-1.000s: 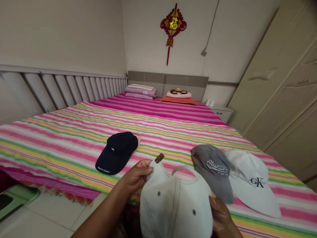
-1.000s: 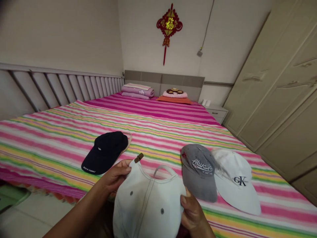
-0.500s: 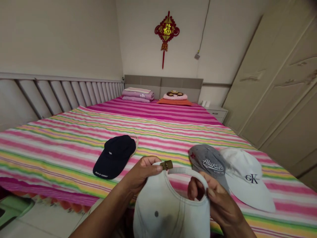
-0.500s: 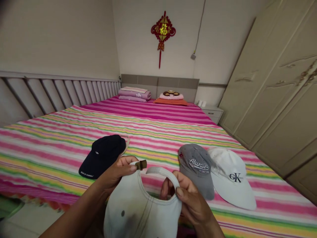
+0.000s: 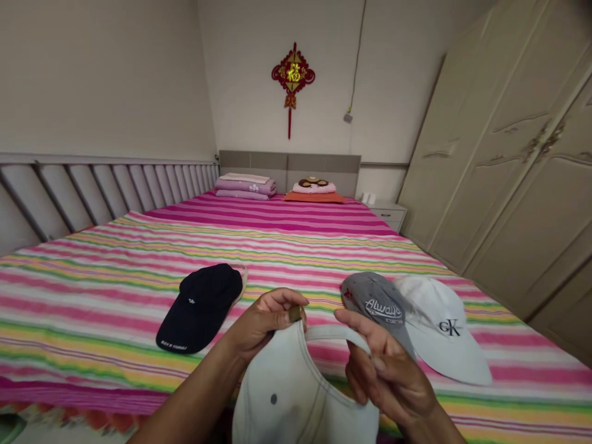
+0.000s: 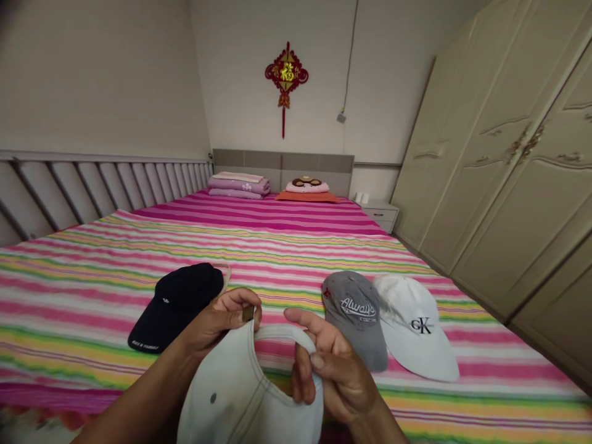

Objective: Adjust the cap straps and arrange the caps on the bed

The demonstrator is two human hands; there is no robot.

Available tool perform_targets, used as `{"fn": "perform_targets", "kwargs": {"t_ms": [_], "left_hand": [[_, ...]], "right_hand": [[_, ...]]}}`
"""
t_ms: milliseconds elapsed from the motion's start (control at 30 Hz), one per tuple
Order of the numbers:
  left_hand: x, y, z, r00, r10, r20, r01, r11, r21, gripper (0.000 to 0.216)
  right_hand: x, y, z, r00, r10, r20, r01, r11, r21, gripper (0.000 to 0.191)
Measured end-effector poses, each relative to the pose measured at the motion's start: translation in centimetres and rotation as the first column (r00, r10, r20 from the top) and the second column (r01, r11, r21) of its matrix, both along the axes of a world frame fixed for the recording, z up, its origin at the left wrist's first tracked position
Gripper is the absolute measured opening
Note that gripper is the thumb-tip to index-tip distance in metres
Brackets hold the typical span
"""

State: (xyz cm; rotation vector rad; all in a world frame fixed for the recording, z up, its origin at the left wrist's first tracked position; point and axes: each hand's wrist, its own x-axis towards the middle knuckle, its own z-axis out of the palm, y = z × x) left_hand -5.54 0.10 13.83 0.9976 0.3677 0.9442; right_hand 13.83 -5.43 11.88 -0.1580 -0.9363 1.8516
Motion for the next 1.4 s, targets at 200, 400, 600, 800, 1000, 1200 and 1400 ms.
{"fn": "perform_targets", "kwargs": {"t_ms": [200, 400, 600, 800, 1000, 1200, 1400], "left_hand": [[-0.3, -0.3, -0.5, 0.997, -0.069, 0.015, 0.069, 0.998, 0.005, 0.038], [-0.2, -1.1, -1.2, 0.989, 0.068, -0.133, -0.063, 0.997, 0.046, 0.039], [0.8, -1.1, -0.1, 0.987, 0.142, -0.070, -0.134, 0.985, 0.109, 0.034], [1.1, -0.8, 0.2, 0.986, 0.161, -0.052, -0.158, 0.985, 0.064, 0.031], [1.5, -1.2, 0.0, 0.978, 0.206, -0.043, -0.205, 0.978, 0.035, 0.028], [1.6, -0.9, -0.4, 0.975, 0.218, -0.036, -0.214, 0.974, 0.078, 0.028], [1.6, -1.4, -0.3, 0.956, 0.274, -0.105, -0.257, 0.954, 0.153, 0.026]], "right_hand": [[0.6, 0.9, 0.1, 0.990, -0.107, 0.095, 0.107, 0.994, 0.007, 0.030], [0.8, 0.8, 0.5, 0.957, -0.244, 0.157, 0.254, 0.966, -0.043, 0.025], [1.5, 0.7, 2.1, 0.941, -0.217, 0.259, 0.230, 0.973, -0.019, 0.037], [1.4, 0.8, 2.8, 0.898, -0.192, 0.397, 0.193, 0.980, 0.040, 0.029], [0.8, 0.7, 3.4, 0.854, -0.243, 0.460, 0.258, 0.966, 0.031, 0.025], [0.8, 1.2, 3.6, 0.860, -0.266, 0.436, 0.282, 0.959, 0.028, 0.025], [1.0, 1.5, 3.3, 0.781, -0.258, 0.569, 0.266, 0.961, 0.070, 0.027]]}}
